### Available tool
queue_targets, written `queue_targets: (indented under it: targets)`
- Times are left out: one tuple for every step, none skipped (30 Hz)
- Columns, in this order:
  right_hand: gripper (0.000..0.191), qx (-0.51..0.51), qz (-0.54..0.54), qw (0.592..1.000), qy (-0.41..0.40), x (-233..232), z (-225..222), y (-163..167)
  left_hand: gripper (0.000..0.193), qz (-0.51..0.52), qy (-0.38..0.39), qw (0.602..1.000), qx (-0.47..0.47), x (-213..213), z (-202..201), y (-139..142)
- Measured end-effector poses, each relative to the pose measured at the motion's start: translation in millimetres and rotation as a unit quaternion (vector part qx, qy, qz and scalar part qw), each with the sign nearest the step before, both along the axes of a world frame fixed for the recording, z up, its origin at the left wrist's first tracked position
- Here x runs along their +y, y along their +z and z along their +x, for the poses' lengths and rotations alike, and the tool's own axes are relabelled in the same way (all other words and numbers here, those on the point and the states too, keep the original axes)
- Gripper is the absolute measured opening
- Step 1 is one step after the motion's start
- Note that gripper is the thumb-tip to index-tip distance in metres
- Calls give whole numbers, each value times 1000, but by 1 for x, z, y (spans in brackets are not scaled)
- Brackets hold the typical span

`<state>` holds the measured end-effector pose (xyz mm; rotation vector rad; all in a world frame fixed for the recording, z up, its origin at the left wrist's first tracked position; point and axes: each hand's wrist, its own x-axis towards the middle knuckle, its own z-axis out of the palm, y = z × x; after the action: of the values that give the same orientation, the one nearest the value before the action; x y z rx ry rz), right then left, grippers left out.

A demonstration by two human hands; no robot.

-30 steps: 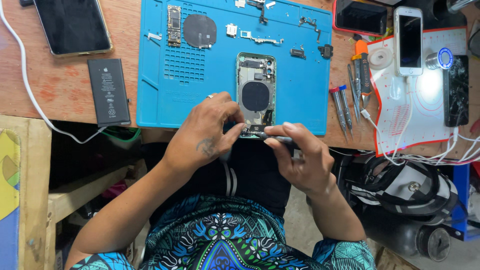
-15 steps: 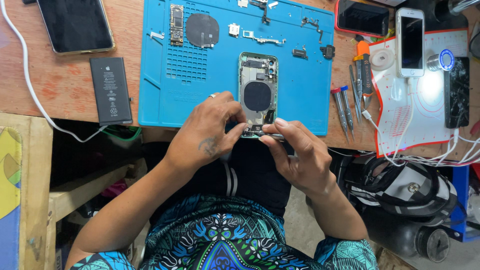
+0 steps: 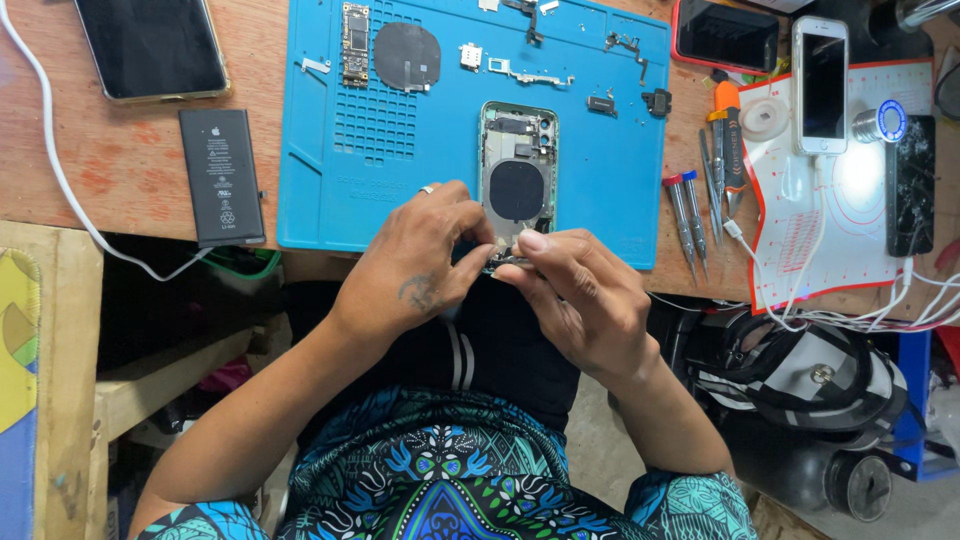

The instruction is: The person disassembles a smartphone on a blue anti-static mat, using a screwdriver to remove screws and a metal spudger to pry open the casing. They remove the battery and other internal components, placing them on the mat. The person then reassembles the phone, securing the casing with screws.

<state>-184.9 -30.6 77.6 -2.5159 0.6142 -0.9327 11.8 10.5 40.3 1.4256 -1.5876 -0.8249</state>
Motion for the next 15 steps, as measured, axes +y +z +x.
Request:
queue_targets:
  targets:
    - [50, -2, 10, 1000, 4, 0, -1, -1, 10, -3, 0, 1000, -2, 0, 0, 0]
    - [50, 0, 23, 1000, 7, 0, -2, -1, 10, -6, 1, 1000, -4, 0, 0, 0]
    - [50, 2, 35, 999, 10, -2, -4, 0, 10, -9, 1, 1000, -6, 1, 0, 0]
    - [50, 3, 46, 999, 13, -2, -5, 1, 10, 1, 1, 1000, -3, 1, 0, 1]
    - [51, 5, 32, 999, 12, -3, -5, 1, 10, 12, 1, 1000, -1, 1, -1, 2]
    - [52, 8, 20, 1000, 9, -3, -4, 1, 10, 24, 1, 1000, 2, 1, -1, 2]
    - [54, 10, 8, 1000, 7, -2, -4, 1, 10, 25, 0, 1000, 1, 0, -1, 3]
    - [53, 8, 7, 1000, 1, -2, -3, 2, 10, 26, 0, 1000, 1, 0, -1, 4]
    - [52, 5, 6, 1000, -5, -1, -1, 3, 10, 27, 0, 1000, -1, 0, -1, 4]
    - [50, 2, 6, 1000, -11, 0, 0, 4, 10, 25, -1, 1000, 0, 0, 0, 4]
    - [48, 3, -2, 1000, -12, 1, 1, 4, 10, 23, -1, 1000, 0, 0, 0, 5]
    - [46, 4, -11, 1000, -14, 2, 1, 5, 11, 21, -2, 1000, 0, 0, 0, 4]
    - [44, 5, -19, 1000, -15, 3, 2, 6, 11, 18, -1, 1000, 0, 0, 0, 4]
    - [43, 6, -19, 1000, -9, 3, 2, 7, 11, 16, 0, 1000, 1, 1, 0, 4]
    - [42, 7, -18, 1000, -3, 3, 2, 8, 11, 14, 1, 1000, 1, 1, 0, 3]
